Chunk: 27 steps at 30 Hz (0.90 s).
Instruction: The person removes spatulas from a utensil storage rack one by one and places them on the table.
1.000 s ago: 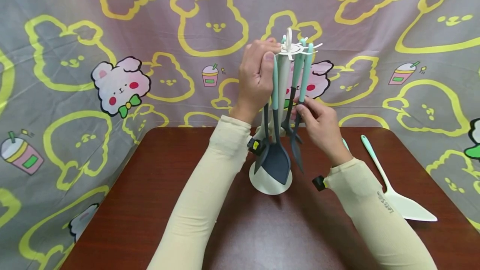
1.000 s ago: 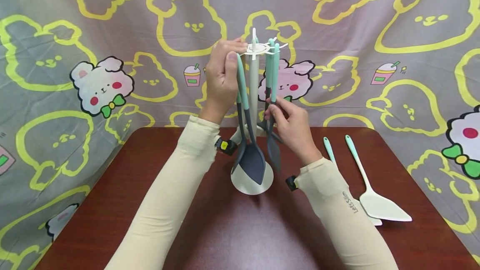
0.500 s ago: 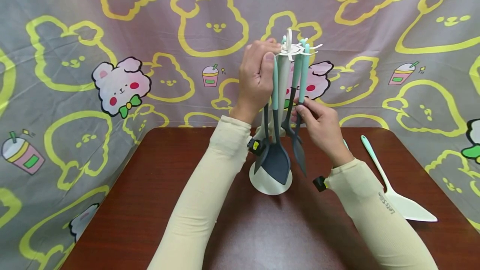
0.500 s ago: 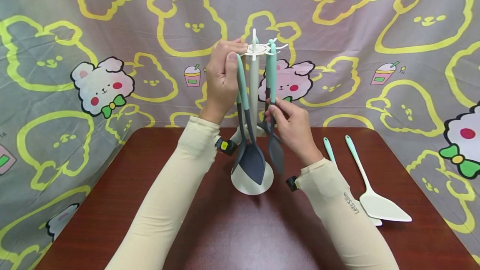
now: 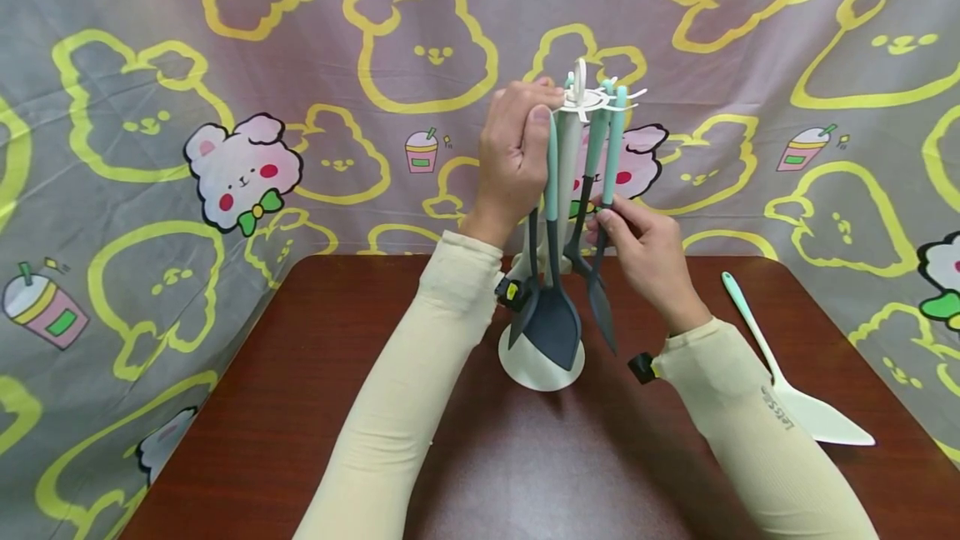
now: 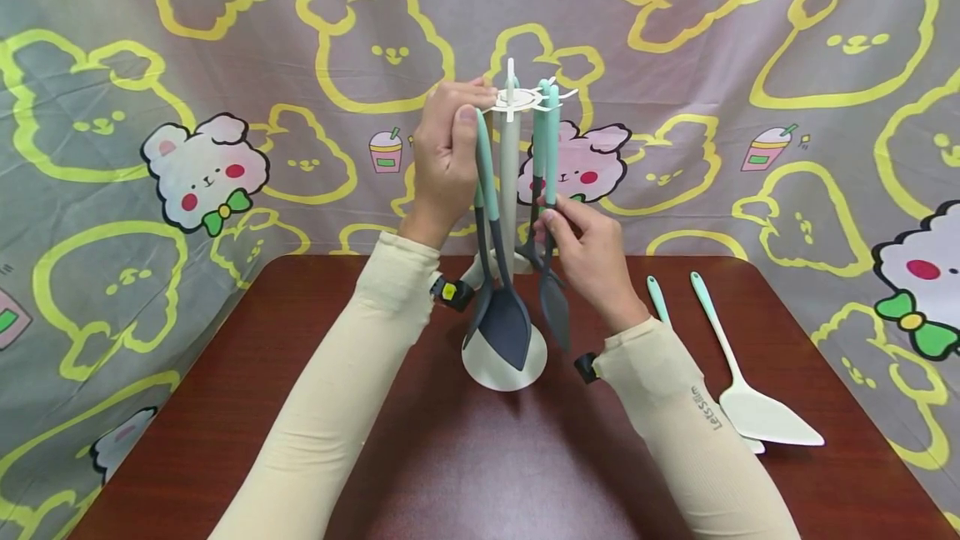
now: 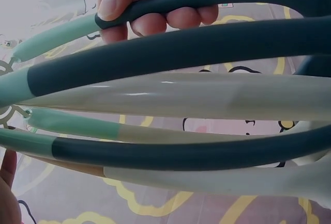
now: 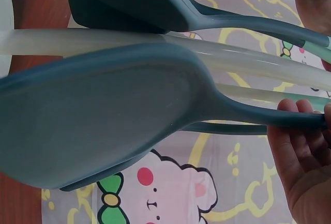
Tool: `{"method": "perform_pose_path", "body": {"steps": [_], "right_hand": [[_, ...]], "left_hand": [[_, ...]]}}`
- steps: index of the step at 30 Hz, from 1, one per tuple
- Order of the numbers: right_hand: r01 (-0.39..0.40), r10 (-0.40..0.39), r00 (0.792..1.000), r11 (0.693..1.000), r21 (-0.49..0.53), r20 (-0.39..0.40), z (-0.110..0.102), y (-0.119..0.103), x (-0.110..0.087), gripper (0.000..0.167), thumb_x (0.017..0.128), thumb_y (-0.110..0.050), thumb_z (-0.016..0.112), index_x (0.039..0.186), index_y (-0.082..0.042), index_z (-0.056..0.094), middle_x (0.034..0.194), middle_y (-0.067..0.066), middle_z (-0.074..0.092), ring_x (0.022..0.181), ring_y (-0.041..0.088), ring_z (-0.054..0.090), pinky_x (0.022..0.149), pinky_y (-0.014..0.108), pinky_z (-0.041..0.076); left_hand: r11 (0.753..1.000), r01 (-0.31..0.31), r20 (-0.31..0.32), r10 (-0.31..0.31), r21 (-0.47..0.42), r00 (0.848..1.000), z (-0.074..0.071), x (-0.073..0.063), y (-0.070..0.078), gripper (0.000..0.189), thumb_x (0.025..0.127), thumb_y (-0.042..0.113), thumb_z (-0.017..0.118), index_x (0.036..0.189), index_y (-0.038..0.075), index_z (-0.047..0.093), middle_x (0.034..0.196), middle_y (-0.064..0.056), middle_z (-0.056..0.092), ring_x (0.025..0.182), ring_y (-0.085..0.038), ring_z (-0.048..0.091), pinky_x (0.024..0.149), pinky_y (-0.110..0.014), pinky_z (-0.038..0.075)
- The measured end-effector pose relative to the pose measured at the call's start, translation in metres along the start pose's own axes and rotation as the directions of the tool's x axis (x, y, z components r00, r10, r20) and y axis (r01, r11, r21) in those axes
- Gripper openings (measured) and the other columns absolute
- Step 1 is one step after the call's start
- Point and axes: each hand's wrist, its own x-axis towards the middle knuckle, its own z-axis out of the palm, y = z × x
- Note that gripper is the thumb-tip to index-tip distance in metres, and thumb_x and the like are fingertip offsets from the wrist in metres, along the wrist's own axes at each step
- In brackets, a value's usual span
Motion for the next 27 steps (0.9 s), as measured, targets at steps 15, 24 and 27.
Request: {"method": "perform_pose_path", "body": {"steps": [15,24,27], "right_hand": [[0.001,-0.001,1.0,1.0,-0.008,-0.002,-0.002,0.0017,0.0007,0.029,0.101,-0.018,0.056,0.121,-0.001,0.067,0.094,0.019,0.07,0.077,-0.005,0.069,0.078,0.01,0.055],[0.004,-0.004,1.0,1.0,-0.003,-0.007,-0.0025,0.0038,0.0022,0.028,0.101,-0.017,0.056,0.12,-0.001,0.067,0.094,0.019,0.07,0.076,-0.004,0.068,0.076,0.009,0.055],[0.006,-0.006,1.0,1.0,0.0,-0.01,-0.0035,0.0046,0.0025,0.028,0.101,-0.017,0.056,0.12,0.0,0.067,0.093,0.016,0.07,0.076,-0.004,0.068,0.076,0.009,0.055]], "left_hand": [[1.0,0.009,0.007,-0.009,0.005,1.0,0.0016,-0.0014,-0.0012,0.027,0.098,0.007,0.043,0.101,-0.003,0.067,0.104,-0.018,0.069,0.114,-0.03,0.062,0.109,-0.025,0.041],[1.0,0.005,0.0,-0.005,0.006,1.0,0.0023,-0.0008,-0.0023,0.027,0.098,0.007,0.042,0.1,-0.004,0.067,0.103,-0.019,0.069,0.113,-0.031,0.062,0.11,-0.025,0.041],[1.0,0.005,0.002,-0.005,0.006,1.0,0.0027,-0.0006,-0.0021,0.027,0.098,0.007,0.042,0.1,-0.003,0.067,0.103,-0.019,0.068,0.112,-0.031,0.062,0.111,-0.025,0.04]]}}
